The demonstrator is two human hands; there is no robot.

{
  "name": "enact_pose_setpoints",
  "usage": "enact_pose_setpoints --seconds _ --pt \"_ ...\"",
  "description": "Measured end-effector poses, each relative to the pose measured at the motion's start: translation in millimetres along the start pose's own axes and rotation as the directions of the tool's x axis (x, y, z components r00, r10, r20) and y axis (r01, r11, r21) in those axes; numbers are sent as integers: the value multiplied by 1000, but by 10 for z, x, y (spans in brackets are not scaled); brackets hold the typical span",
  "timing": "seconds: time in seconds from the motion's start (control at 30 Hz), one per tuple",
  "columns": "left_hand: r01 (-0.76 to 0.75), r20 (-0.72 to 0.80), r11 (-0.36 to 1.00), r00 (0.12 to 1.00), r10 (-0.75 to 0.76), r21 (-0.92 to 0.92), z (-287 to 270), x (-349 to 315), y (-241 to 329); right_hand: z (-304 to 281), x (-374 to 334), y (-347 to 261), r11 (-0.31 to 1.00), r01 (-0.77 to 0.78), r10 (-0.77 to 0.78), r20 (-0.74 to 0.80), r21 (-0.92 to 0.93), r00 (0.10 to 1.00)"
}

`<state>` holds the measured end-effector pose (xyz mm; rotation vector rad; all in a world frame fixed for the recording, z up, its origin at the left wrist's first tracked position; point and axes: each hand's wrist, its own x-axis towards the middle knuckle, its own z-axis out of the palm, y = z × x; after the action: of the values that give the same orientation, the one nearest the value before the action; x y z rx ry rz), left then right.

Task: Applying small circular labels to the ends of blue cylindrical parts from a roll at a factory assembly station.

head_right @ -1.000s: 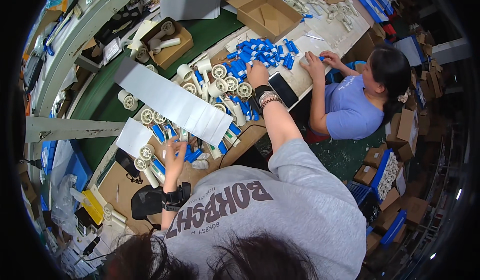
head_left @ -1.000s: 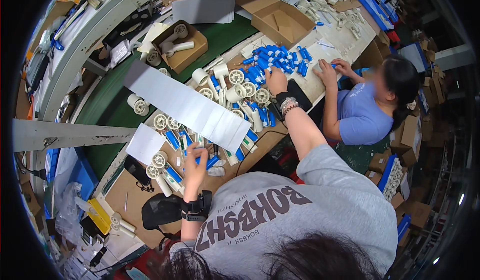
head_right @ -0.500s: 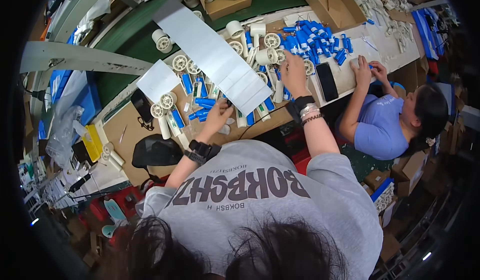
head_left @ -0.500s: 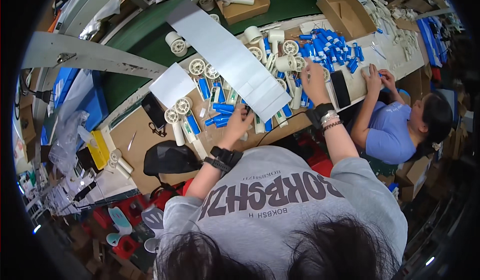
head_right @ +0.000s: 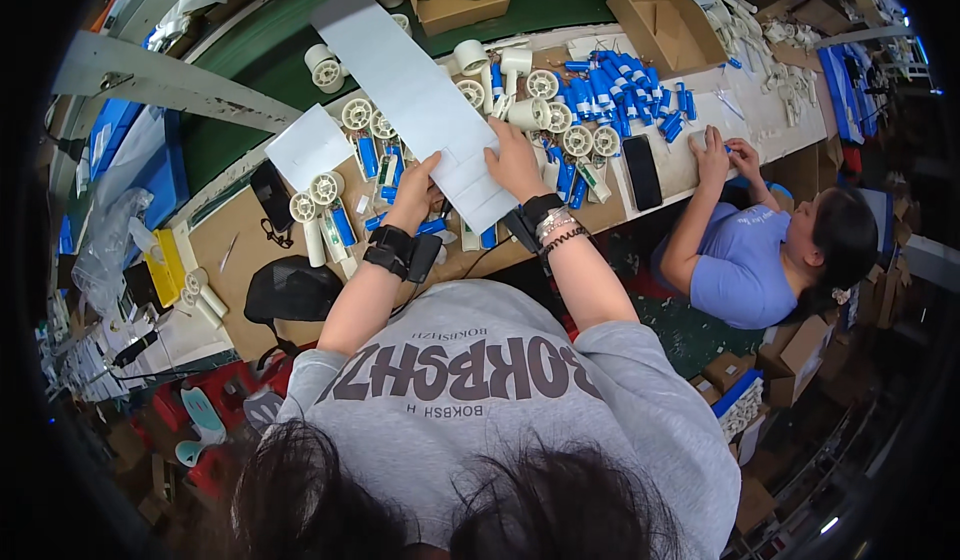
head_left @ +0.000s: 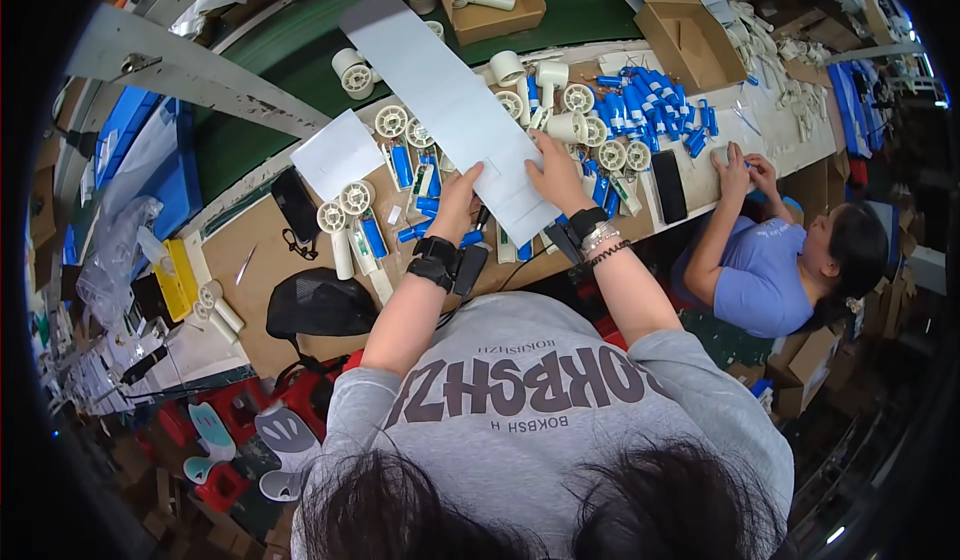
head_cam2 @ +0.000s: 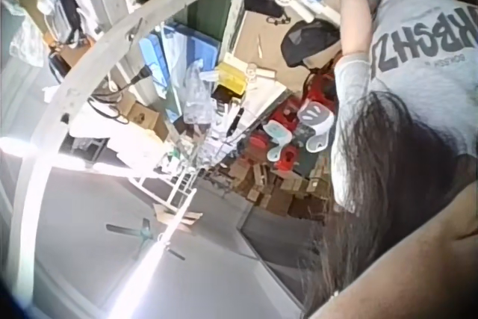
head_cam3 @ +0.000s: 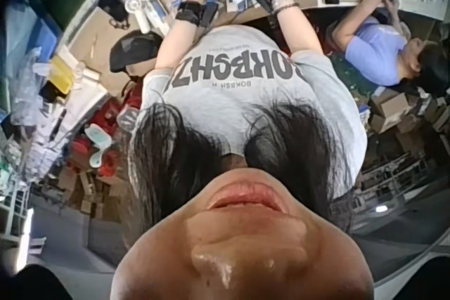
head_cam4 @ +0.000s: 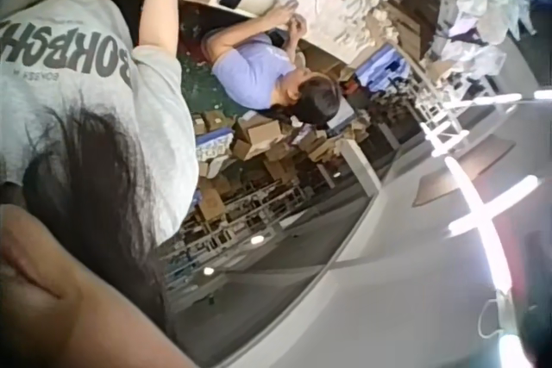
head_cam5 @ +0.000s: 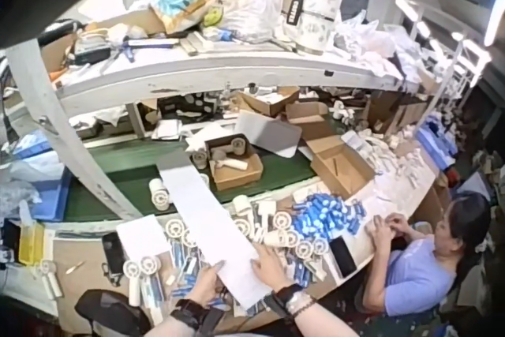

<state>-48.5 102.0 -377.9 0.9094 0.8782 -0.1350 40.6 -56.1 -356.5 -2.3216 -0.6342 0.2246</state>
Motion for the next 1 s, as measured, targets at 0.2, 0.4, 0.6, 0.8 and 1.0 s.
enact_pose_setpoints --seconds 0.2,0.4,0.6,0.8,1.0 --pt "-116 -29 986 993 113 -117 -141 -88 100 -190 -136 -316 979 201 -199 53 -37 979" --pt "-143 37 990 989 144 -15 -320 -88 125 -164 -62 -653 864 503 -501 65 -31 863" --pt "-220 89 964 974 208 151 -404 -151 112 71 50 -679 898 422 -439 226 123 869" --pt "-191 143 975 974 175 109 -476 -225 143 106 39 -635 872 465 -490 252 154 834" --pt "-181 106 980 979 171 87 -466 -224 114 168 2 -632 907 387 -418 236 166 877"
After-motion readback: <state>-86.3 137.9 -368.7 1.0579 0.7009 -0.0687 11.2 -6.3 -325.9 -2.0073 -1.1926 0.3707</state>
